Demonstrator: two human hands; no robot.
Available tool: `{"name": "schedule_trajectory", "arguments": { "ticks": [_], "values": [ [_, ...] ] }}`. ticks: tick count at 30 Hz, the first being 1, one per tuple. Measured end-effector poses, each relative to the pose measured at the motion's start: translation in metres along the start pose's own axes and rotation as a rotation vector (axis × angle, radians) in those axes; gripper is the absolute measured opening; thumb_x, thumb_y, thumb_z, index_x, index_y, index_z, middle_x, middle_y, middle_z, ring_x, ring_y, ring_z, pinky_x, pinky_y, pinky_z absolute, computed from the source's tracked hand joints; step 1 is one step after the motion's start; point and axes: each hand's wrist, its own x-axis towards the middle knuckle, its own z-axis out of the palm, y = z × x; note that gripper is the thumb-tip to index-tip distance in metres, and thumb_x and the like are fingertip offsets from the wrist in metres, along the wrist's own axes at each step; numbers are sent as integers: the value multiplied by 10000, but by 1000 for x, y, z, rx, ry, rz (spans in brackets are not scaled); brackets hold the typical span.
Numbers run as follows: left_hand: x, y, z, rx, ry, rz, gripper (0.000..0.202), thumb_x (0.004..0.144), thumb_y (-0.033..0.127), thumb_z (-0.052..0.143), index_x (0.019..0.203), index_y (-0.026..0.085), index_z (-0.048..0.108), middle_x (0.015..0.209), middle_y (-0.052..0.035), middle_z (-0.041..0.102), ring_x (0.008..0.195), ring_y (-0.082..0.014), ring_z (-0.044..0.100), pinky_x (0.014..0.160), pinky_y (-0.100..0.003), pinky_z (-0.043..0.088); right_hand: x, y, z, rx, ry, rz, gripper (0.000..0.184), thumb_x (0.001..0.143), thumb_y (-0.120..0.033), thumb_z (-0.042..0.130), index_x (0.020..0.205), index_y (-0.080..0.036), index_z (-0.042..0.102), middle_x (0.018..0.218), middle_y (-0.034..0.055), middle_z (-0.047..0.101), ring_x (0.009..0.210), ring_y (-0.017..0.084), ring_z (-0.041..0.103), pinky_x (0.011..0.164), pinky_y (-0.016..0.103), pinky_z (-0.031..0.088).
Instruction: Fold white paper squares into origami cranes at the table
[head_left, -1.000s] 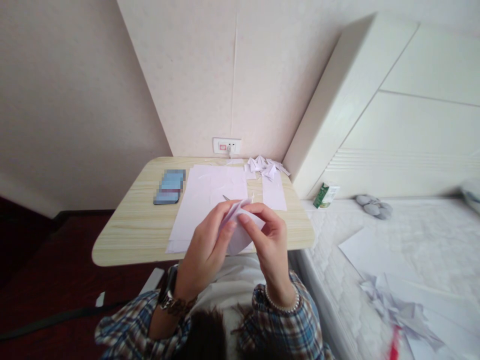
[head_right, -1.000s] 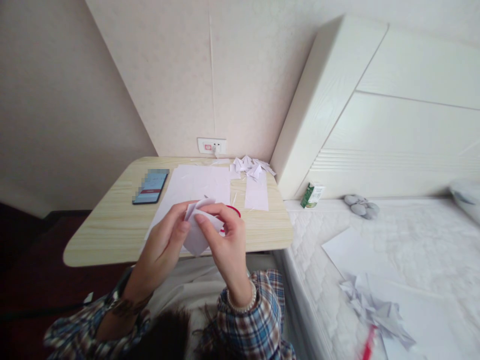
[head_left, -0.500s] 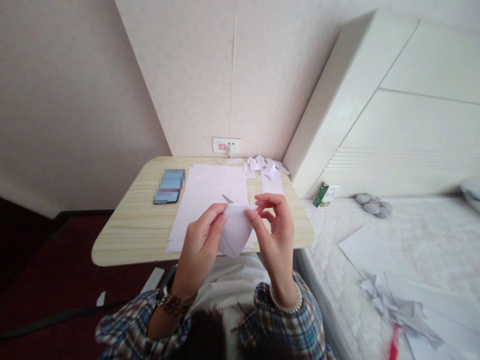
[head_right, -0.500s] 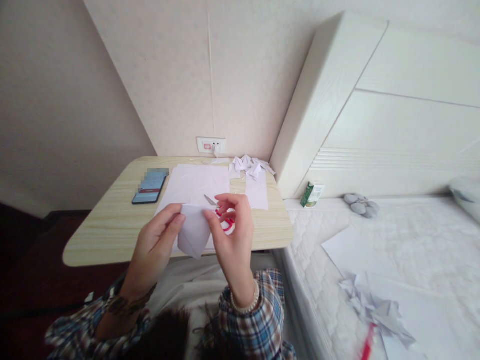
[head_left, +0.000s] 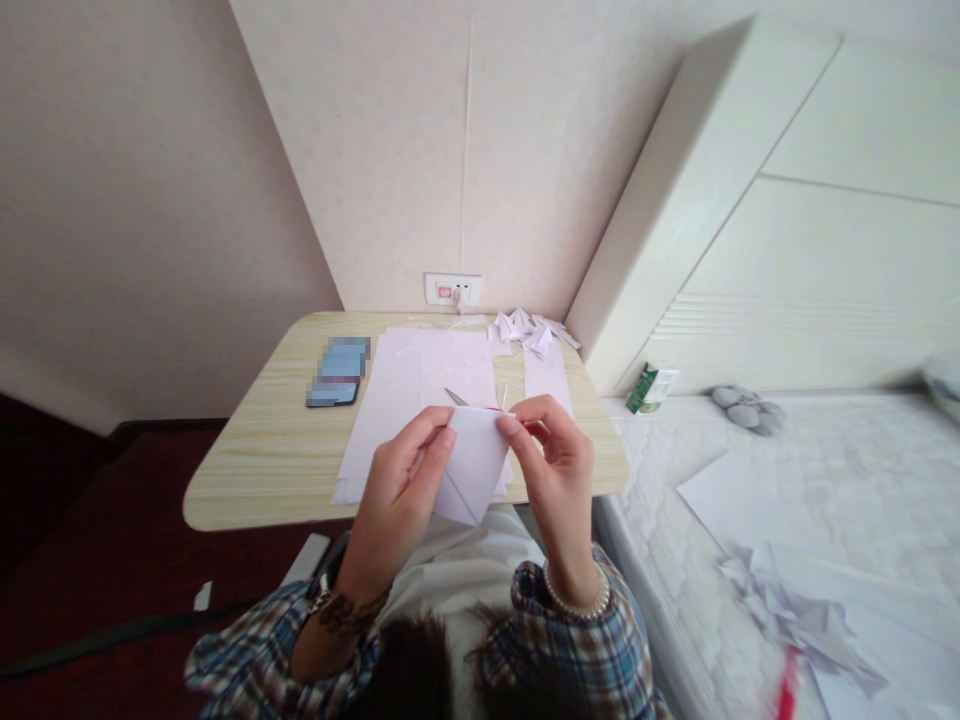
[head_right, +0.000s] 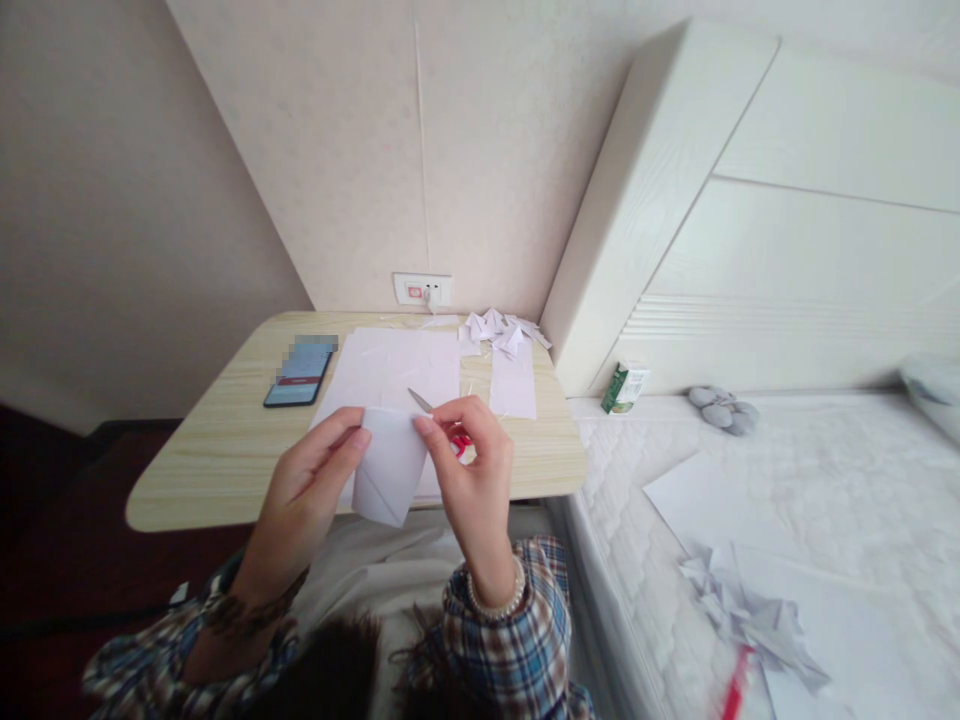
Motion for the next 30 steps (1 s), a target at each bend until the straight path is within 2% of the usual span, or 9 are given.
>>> {"name": "schedule_trajectory", "arguments": {
  "ticks": [6,18,22,27,30],
  "values": [
    [0,-2,0,12,54,-17,272,931,348,472,908,184,687,745,-9,629,654,-143,531,567,-209,418,0,-2,0,-29,-12,-45,163,852,-263,652,707,-203,608,698,-14,572,687,138,523,629,278,405],
    [-1,0,-1,62,98,1,270,921,313,476,808,174,678,620,16,560,579,-134,487,521,-220,376,-1,-3,0,-18,-24,-39,184,843,-259,660,676,-204,608,670,-18,572,662,139,513,626,286,396],
    [0,3,-2,117,87,27,268,922,295,452,824,176,671,613,19,561,565,-135,486,517,-226,366,-1,-2,0,-20,-31,-34,169,844,-266,660,692,-205,616,684,-15,580,671,140,524,628,283,409],
    [1,4,-5,222,50,74,262,913,276,448,802,183,667,605,28,580,514,-129,469,518,-234,361,1,-4,-2,-3,-120,-21,77,858,-248,641,788,-215,647,800,11,630,780,157,573,667,281,455],
    [2,5,-5,257,13,101,269,913,260,446,788,177,669,605,29,587,512,-126,480,526,-231,365,1,-6,-2,-20,-148,-48,84,859,-226,638,777,-213,645,784,4,627,771,149,567,681,279,447]
  ]
}}
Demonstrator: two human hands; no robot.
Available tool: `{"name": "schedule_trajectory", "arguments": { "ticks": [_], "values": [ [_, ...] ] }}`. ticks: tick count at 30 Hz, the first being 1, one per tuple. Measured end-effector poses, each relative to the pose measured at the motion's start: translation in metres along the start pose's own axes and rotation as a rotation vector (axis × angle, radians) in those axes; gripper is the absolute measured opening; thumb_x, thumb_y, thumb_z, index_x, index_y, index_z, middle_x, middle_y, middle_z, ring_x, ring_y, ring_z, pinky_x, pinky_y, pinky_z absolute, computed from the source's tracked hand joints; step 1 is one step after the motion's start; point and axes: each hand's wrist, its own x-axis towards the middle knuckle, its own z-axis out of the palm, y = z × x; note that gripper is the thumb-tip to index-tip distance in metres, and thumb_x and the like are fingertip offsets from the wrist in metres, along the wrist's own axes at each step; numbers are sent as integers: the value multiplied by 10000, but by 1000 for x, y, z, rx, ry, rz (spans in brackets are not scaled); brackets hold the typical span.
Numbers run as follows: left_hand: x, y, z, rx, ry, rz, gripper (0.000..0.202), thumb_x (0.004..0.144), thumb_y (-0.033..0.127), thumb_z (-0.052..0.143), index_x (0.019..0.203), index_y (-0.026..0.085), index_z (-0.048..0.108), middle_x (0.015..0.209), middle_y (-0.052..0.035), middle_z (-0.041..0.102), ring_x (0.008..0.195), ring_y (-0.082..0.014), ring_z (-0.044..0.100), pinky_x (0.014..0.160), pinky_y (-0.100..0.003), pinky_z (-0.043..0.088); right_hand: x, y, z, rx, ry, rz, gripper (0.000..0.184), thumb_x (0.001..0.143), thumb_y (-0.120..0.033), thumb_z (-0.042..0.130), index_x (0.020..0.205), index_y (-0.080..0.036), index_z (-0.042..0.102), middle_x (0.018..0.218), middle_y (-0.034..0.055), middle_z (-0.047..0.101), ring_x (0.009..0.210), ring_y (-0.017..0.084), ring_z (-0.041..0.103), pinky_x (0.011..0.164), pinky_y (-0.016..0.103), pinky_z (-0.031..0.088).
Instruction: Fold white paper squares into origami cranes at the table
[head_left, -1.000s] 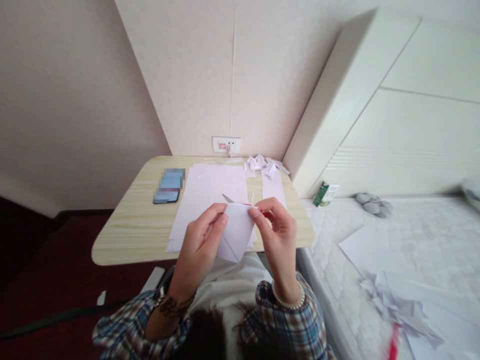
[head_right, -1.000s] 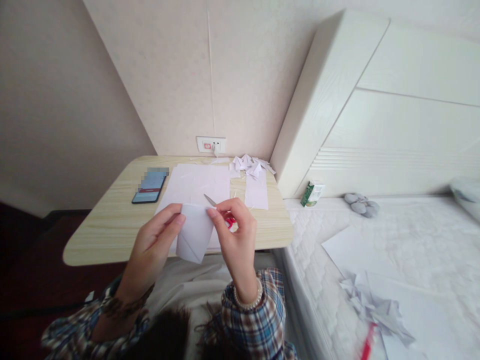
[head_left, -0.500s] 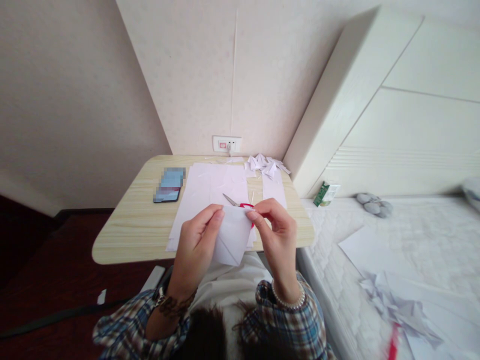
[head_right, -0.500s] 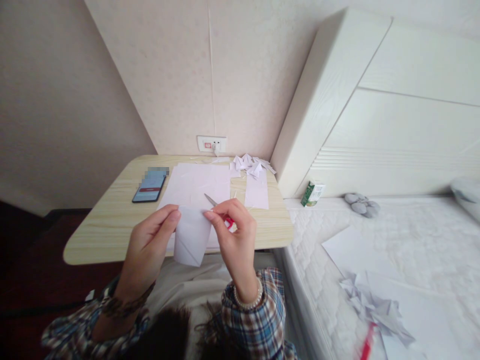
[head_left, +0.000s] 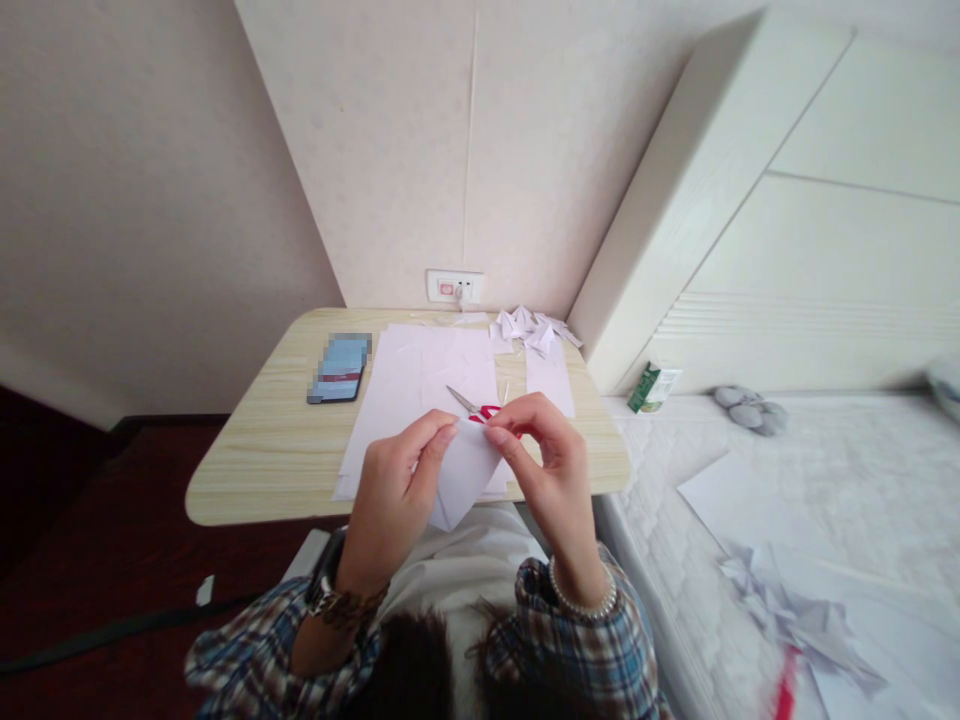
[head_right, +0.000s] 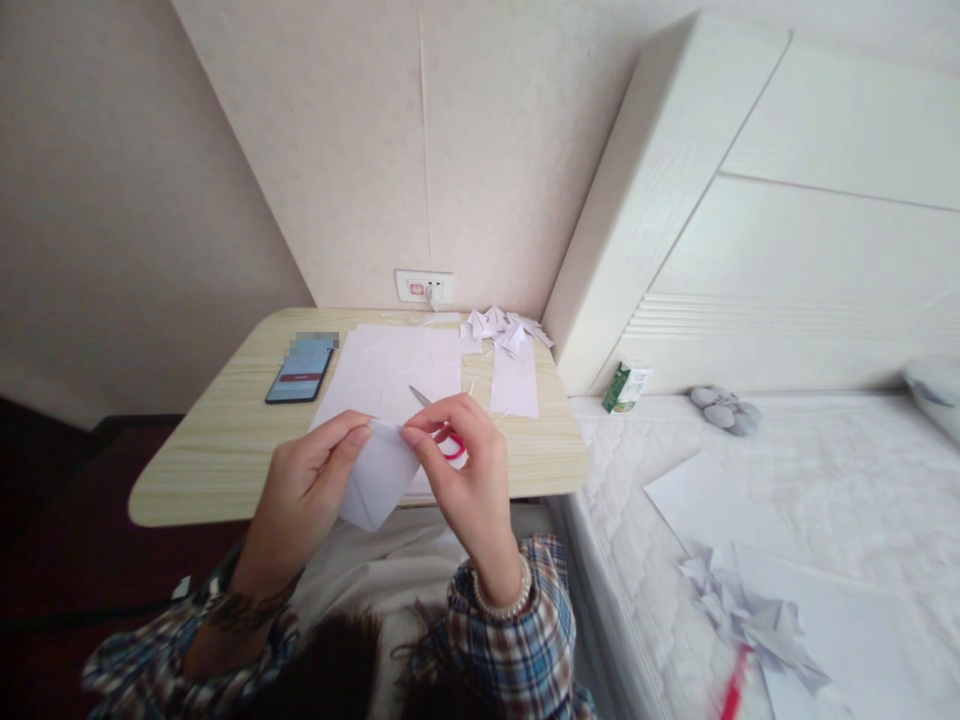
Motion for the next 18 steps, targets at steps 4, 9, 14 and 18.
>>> {"name": "schedule_trajectory", "arguments": {
  "ticks": [4,9,14,18],
  "values": [
    [2,1,2,1,-47,26,281,919,265,450,767,176,669,594,31,583,515,-122,502,524,-223,372,-1,-1,1,-31,-5,-13,109,858,-223,636,750,-208,630,756,-3,613,746,147,553,677,282,429],
    [1,-1,3,-92,-46,2,201,902,299,516,918,187,683,757,-1,694,671,-144,621,591,-203,444,-1,3,0,32,134,41,127,872,-241,609,751,-206,593,720,-19,565,699,134,522,629,267,399],
    [-1,1,3,-130,-3,-14,157,883,250,556,855,176,691,774,-6,719,716,-133,654,675,-181,491,-2,5,-3,79,169,43,121,876,-233,605,759,-205,594,713,-30,546,676,120,505,605,258,371],
    [-2,5,2,-118,37,21,139,869,194,570,800,168,688,750,16,726,677,-101,651,649,-143,484,-3,5,-3,73,162,16,117,873,-217,609,757,-206,598,721,-30,548,698,121,507,616,260,368]
  ]
}}
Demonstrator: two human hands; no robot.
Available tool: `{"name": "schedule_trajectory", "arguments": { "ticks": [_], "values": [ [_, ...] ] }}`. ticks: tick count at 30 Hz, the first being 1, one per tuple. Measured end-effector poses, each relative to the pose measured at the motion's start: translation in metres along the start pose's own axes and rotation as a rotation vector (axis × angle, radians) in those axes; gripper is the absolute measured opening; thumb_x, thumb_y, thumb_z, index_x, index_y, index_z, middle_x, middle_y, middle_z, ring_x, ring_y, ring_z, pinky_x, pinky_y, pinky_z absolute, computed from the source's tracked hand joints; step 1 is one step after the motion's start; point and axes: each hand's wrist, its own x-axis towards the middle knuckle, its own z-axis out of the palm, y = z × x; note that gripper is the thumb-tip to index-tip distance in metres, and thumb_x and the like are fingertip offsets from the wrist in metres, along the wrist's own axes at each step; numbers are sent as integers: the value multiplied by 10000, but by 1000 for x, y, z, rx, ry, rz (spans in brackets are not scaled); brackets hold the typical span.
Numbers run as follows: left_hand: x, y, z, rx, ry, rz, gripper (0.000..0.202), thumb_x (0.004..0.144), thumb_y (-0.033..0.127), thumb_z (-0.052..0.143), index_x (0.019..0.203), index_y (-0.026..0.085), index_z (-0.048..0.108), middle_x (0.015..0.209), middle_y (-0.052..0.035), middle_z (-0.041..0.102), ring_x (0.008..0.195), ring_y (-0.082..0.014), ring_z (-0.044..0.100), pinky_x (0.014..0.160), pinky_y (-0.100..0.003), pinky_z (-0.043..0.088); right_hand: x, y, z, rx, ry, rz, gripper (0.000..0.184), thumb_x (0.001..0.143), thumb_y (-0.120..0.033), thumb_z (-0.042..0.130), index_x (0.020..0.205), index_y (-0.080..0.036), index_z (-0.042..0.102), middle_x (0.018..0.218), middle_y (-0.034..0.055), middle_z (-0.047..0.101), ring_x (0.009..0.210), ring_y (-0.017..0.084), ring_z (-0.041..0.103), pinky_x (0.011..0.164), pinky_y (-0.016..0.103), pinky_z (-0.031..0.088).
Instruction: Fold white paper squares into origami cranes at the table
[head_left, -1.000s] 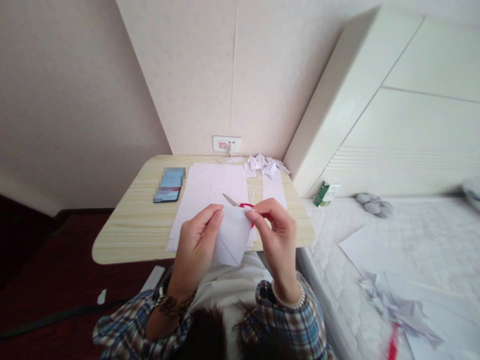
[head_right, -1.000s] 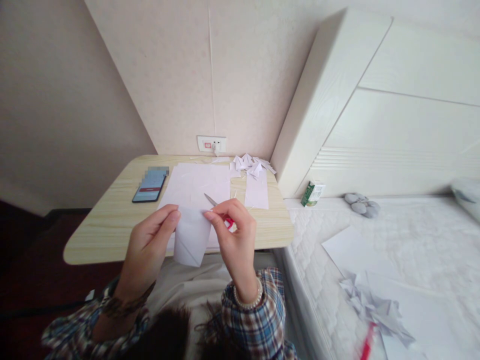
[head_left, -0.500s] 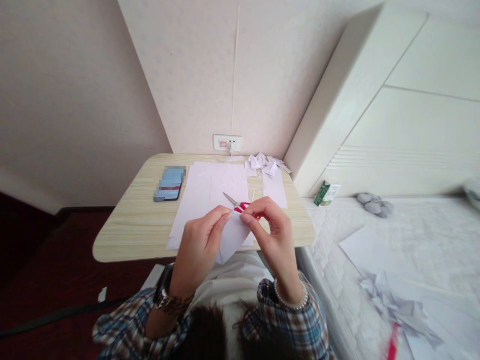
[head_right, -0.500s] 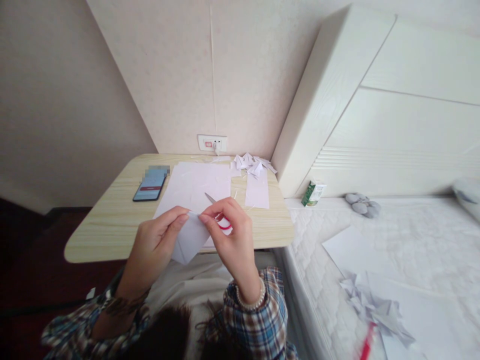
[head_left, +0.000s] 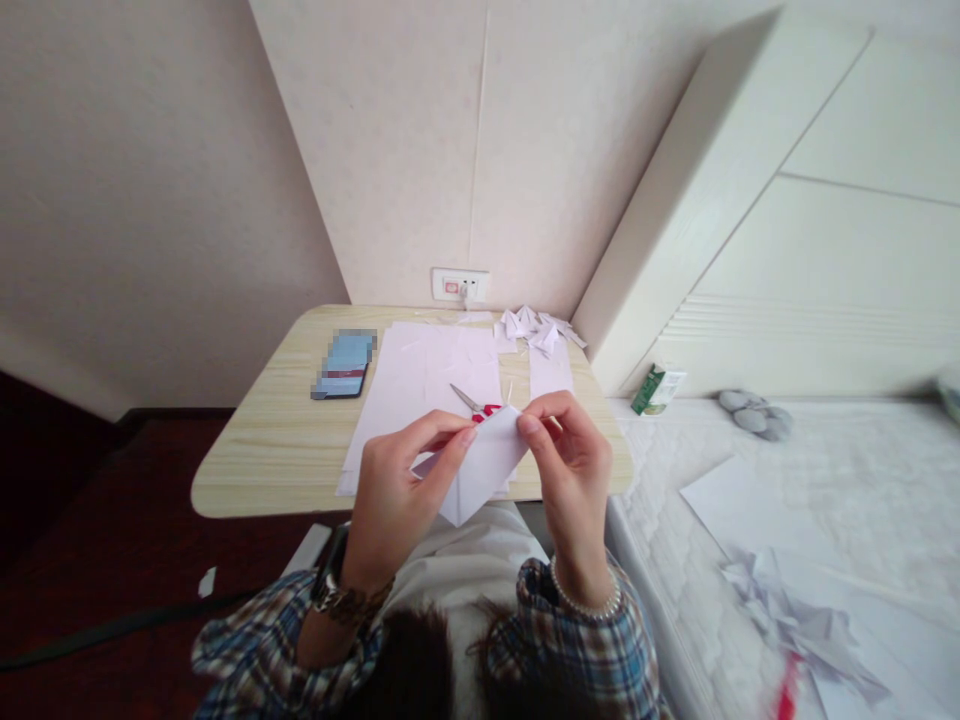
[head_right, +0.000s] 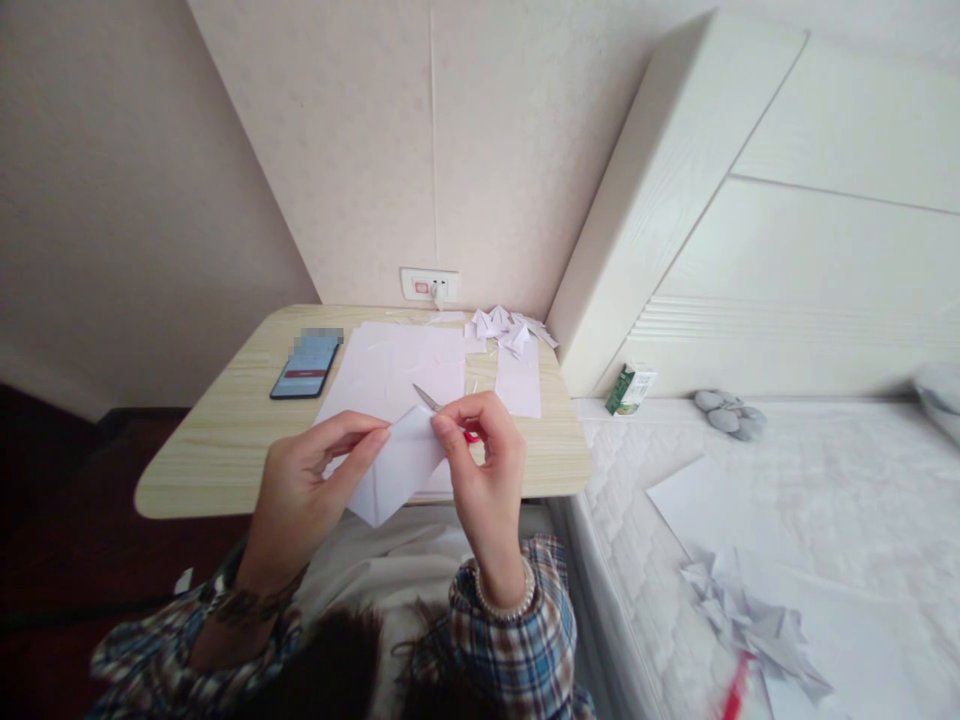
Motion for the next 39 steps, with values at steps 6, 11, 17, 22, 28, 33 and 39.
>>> {"name": "schedule_trajectory", "arguments": {
  "ticks": [6,11,17,22,28,33,39],
  "values": [
    [0,0,-2,46,31,62,133,857,144,587,756,163,671,711,44,715,645,-65,642,625,-99,463,1,0,-1,11,-34,2,112,871,-211,613,760,-208,602,732,-29,552,702,119,508,617,260,372],
    [-1,0,-3,73,-8,81,139,867,139,577,776,163,679,739,43,725,667,-64,648,645,-96,464,1,-2,-3,12,-91,-6,61,879,-221,609,822,-216,630,799,-20,590,738,123,528,646,267,398],
    [1,0,-2,80,-76,101,149,878,136,568,801,164,692,757,37,724,695,-64,651,664,-94,461,2,-1,-2,-14,-111,-49,96,870,-219,627,774,-211,632,757,-24,598,735,124,527,653,274,398],
    [1,-1,-1,66,-95,100,107,861,158,600,806,161,691,764,25,726,704,-81,657,665,-114,469,1,-1,-3,-4,-50,-56,102,867,-203,627,765,-212,620,740,-31,582,714,120,509,629,269,376],
    [1,-1,-1,53,-88,76,118,852,149,611,766,171,689,743,36,730,678,-82,652,653,-124,467,0,-3,-3,44,-13,-30,119,867,-209,628,749,-211,613,726,-34,576,697,118,505,613,265,360],
    [2,-1,-2,34,-86,72,115,852,152,619,772,178,697,760,40,741,693,-84,661,667,-126,475,0,-2,-2,50,-6,-32,118,872,-216,628,755,-213,615,722,-38,577,697,114,510,611,260,362],
    [2,-4,-1,30,-91,59,70,831,174,649,787,178,703,775,31,749,713,-99,675,677,-139,490,2,-2,-4,53,11,-37,137,878,-216,621,742,-212,615,713,-42,585,695,109,525,605,246,371]
  ]
}}
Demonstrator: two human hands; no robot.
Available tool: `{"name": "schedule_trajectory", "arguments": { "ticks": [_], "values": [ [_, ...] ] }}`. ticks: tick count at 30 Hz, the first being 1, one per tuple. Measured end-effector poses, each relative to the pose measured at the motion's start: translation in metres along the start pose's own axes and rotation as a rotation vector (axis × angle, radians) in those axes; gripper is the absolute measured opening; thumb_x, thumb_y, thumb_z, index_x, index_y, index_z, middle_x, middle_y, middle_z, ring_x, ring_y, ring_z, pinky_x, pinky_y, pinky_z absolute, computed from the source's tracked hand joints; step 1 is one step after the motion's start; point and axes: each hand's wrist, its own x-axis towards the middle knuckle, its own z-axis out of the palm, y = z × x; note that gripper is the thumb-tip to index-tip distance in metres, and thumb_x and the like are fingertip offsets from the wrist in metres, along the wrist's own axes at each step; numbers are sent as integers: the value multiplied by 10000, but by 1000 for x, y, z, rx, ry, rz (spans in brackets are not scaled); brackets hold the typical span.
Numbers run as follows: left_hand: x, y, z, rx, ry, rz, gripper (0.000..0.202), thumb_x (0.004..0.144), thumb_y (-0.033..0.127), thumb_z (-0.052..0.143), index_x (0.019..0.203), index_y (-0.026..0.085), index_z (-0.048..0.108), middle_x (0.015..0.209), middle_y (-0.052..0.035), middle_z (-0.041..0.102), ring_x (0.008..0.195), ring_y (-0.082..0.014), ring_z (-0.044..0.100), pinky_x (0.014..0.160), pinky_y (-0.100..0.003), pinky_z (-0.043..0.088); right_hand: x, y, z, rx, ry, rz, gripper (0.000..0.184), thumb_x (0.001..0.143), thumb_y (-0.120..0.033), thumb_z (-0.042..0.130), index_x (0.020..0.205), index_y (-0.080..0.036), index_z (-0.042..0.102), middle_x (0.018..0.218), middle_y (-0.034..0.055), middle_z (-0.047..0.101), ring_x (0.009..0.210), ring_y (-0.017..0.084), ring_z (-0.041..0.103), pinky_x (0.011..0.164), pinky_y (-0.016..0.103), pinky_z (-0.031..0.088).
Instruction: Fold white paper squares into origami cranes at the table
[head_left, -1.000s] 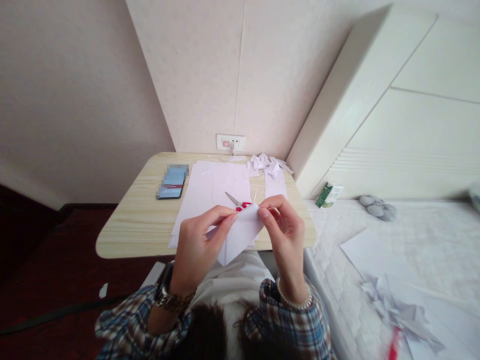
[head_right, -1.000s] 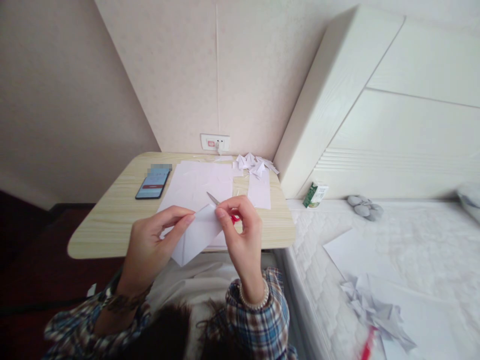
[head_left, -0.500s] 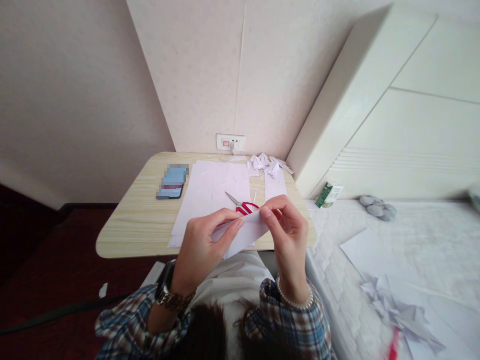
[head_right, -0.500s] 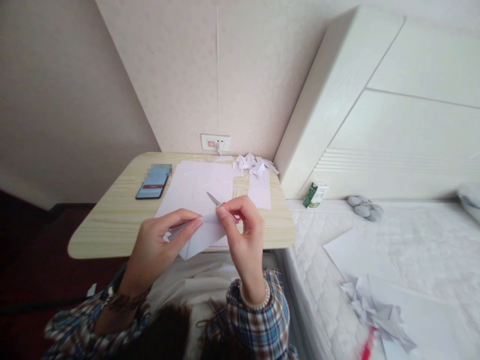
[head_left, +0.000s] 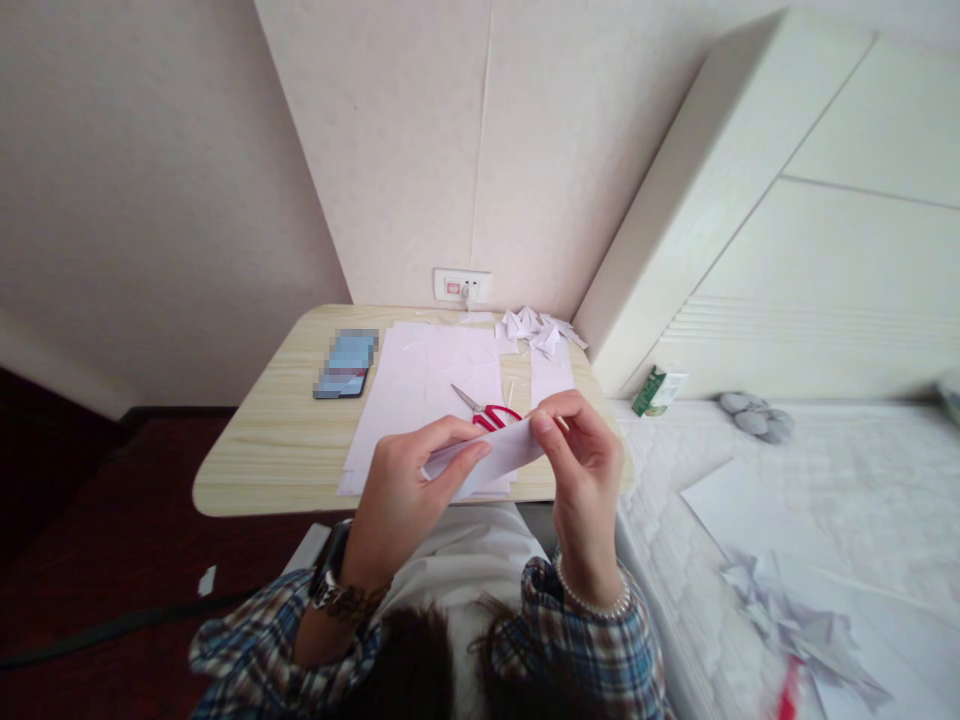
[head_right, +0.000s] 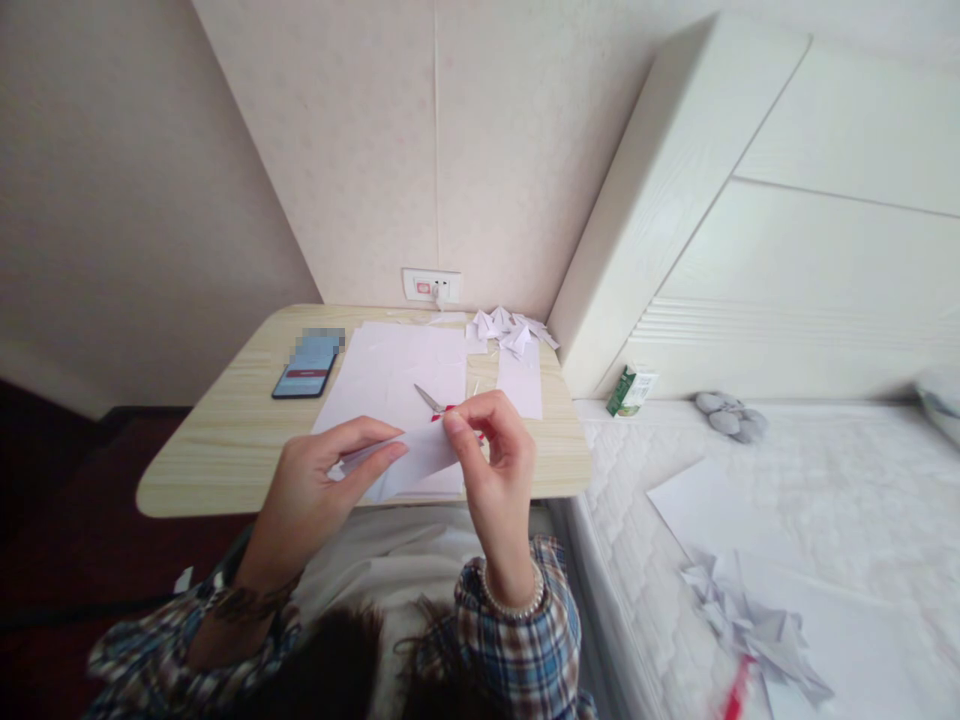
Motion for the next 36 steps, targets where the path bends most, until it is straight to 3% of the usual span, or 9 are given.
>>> {"name": "schedule_trajectory", "arguments": {
  "ticks": [7,36],
  "values": [
    [0,1,-2,16,-13,-15,102,843,185,626,771,180,697,759,14,747,697,-132,674,669,-186,508,0,1,-1,6,22,13,127,873,-228,627,747,-213,622,698,-38,582,676,113,523,591,245,377],
    [0,-3,-4,64,-42,-11,170,884,213,570,766,186,690,744,12,740,680,-132,659,635,-195,484,0,2,-4,-5,81,14,131,864,-243,628,738,-215,606,694,-32,564,668,121,516,590,244,385]
  ]
}}
